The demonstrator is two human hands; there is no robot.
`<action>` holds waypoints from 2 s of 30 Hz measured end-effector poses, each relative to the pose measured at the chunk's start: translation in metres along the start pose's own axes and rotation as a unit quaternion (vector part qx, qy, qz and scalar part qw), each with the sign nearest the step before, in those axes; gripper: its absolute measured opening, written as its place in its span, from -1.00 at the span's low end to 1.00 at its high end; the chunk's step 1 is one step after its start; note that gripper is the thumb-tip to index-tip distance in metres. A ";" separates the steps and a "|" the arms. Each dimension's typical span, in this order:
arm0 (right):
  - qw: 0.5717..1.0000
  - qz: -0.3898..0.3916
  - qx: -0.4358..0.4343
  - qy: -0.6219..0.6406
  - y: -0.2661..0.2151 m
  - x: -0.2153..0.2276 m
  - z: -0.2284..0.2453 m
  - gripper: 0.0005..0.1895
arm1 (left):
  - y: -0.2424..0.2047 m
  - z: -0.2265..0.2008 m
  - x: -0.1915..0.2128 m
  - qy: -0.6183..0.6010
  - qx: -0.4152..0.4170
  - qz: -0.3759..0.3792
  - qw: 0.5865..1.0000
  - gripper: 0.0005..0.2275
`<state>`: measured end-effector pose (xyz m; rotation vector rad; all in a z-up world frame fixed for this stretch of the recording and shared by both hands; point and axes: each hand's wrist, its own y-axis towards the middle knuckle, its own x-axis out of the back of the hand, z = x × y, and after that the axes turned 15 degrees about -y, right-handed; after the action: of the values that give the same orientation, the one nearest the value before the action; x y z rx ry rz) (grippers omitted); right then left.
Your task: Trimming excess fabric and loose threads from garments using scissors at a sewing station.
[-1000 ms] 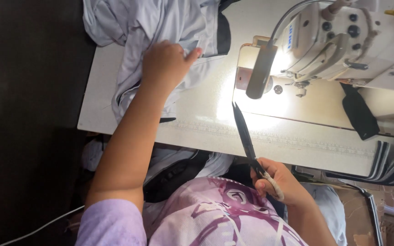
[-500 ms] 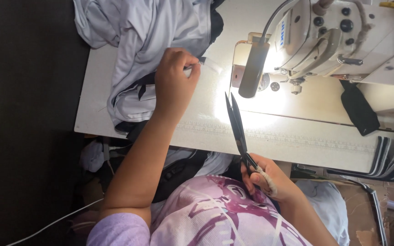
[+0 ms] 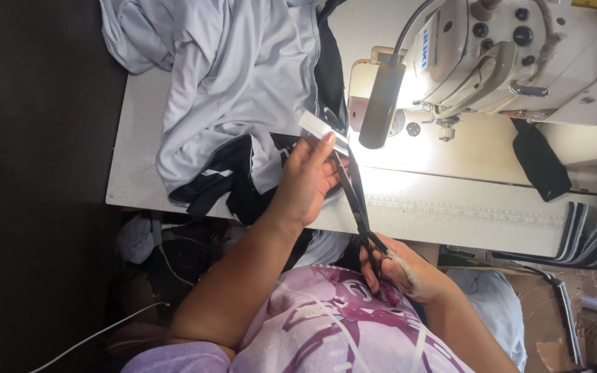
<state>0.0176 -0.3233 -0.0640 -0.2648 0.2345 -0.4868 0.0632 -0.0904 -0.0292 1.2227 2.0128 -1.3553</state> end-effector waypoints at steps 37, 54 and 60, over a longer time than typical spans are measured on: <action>0.967 -0.227 0.048 0.104 0.003 -0.007 -0.045 -0.42 | 0.008 0.043 0.017 0.132 -0.027 0.074 0.988 -0.46; 0.970 -0.220 -0.098 -0.017 -0.051 0.032 -0.011 -0.38 | 0.080 -0.038 0.022 0.767 -0.376 0.122 0.505 -0.46; 0.978 -0.191 -0.080 -0.027 -0.085 0.048 -0.025 -0.36 | 0.034 -0.056 0.045 0.828 -0.187 0.193 0.491 -0.88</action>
<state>0.0155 -0.4245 -0.0691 -0.4845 0.1694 -0.8413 0.0752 -0.0169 -0.0553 2.8844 2.1474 1.2048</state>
